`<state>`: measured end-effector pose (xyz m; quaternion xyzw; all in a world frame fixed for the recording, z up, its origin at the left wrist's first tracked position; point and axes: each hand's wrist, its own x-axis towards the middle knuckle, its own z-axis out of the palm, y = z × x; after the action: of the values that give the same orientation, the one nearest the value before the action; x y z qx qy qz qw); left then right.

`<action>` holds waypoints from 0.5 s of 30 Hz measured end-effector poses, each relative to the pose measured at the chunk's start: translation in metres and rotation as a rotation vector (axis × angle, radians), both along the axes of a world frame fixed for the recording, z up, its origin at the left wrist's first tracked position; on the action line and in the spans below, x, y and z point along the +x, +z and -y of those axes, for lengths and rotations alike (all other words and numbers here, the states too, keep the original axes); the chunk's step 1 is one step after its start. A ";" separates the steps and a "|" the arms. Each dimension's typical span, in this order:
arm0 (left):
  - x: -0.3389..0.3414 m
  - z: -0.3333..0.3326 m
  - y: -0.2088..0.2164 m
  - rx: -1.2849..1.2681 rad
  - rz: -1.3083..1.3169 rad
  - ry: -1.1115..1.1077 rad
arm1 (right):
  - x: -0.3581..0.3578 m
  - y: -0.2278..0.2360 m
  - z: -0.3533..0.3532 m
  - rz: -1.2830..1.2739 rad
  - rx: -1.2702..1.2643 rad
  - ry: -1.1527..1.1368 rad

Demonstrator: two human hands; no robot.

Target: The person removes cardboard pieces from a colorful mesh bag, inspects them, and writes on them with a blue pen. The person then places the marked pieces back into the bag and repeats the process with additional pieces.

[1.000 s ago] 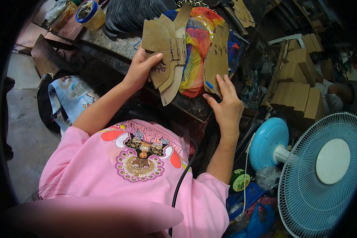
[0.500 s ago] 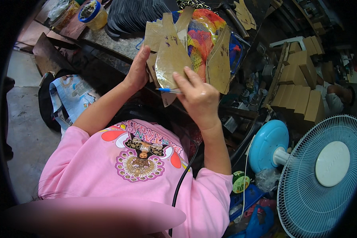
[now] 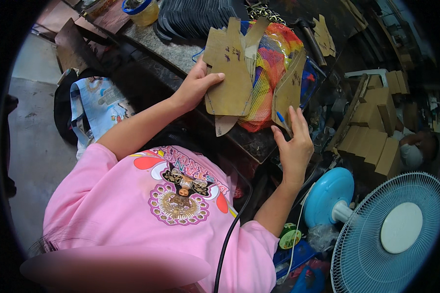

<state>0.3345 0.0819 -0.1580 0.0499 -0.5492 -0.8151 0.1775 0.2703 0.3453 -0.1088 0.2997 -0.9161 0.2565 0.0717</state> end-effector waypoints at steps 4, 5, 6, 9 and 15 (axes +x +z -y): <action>-0.001 -0.001 0.001 -0.020 -0.017 0.006 | -0.001 -0.010 -0.002 0.031 -0.039 -0.019; 0.000 -0.002 0.000 -0.031 -0.034 0.004 | -0.001 -0.011 -0.002 0.033 -0.069 -0.014; 0.000 -0.002 0.000 -0.039 -0.015 0.001 | -0.002 -0.012 -0.003 0.045 -0.110 0.002; 0.000 -0.001 0.000 -0.043 -0.004 -0.021 | 0.000 -0.015 -0.004 0.083 -0.231 0.043; 0.001 -0.001 0.001 -0.029 0.034 -0.019 | 0.004 -0.019 0.004 -0.016 -0.293 0.148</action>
<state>0.3356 0.0829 -0.1573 0.0558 -0.5645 -0.8076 0.1610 0.2742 0.3416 -0.1277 0.3547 -0.8437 0.3896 0.1029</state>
